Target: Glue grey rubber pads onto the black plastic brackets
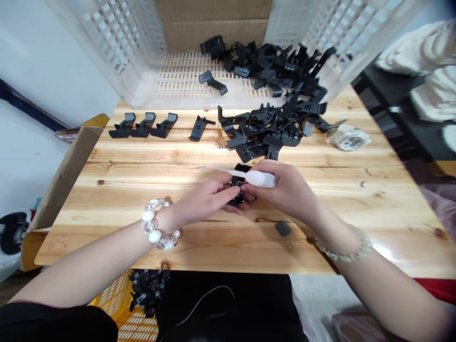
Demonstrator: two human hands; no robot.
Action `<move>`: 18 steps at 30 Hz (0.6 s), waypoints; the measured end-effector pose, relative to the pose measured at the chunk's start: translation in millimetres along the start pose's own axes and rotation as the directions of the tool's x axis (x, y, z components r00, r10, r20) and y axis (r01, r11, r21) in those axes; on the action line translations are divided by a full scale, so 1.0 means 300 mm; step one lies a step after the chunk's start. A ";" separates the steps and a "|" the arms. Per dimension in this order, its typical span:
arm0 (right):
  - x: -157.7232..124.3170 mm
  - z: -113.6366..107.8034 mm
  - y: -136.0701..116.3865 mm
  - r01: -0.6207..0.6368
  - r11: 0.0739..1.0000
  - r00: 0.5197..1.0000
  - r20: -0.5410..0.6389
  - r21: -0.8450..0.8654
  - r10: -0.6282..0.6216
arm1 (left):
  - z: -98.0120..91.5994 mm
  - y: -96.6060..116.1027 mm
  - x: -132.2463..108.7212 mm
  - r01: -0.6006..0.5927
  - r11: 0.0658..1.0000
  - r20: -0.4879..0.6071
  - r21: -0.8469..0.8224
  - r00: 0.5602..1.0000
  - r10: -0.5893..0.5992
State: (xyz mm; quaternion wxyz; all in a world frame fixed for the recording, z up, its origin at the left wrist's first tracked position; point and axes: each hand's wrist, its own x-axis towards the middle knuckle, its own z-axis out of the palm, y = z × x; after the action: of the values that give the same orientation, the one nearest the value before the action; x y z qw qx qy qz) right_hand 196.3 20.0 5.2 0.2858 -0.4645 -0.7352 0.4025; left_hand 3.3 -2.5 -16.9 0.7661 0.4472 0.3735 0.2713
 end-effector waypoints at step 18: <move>0.006 -0.007 0.013 -0.227 0.943 0.967 -0.056 0.243 0.248 | -0.004 0.015 -0.005 0.132 0.991 0.075 -0.012 0.989 -0.131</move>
State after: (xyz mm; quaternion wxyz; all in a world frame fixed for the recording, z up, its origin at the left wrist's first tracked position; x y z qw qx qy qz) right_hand 199.1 23.2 3.0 0.3193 -0.5296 -0.6081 0.4977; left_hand 1.1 -1.2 -12.8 0.7993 0.4249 0.3713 0.2067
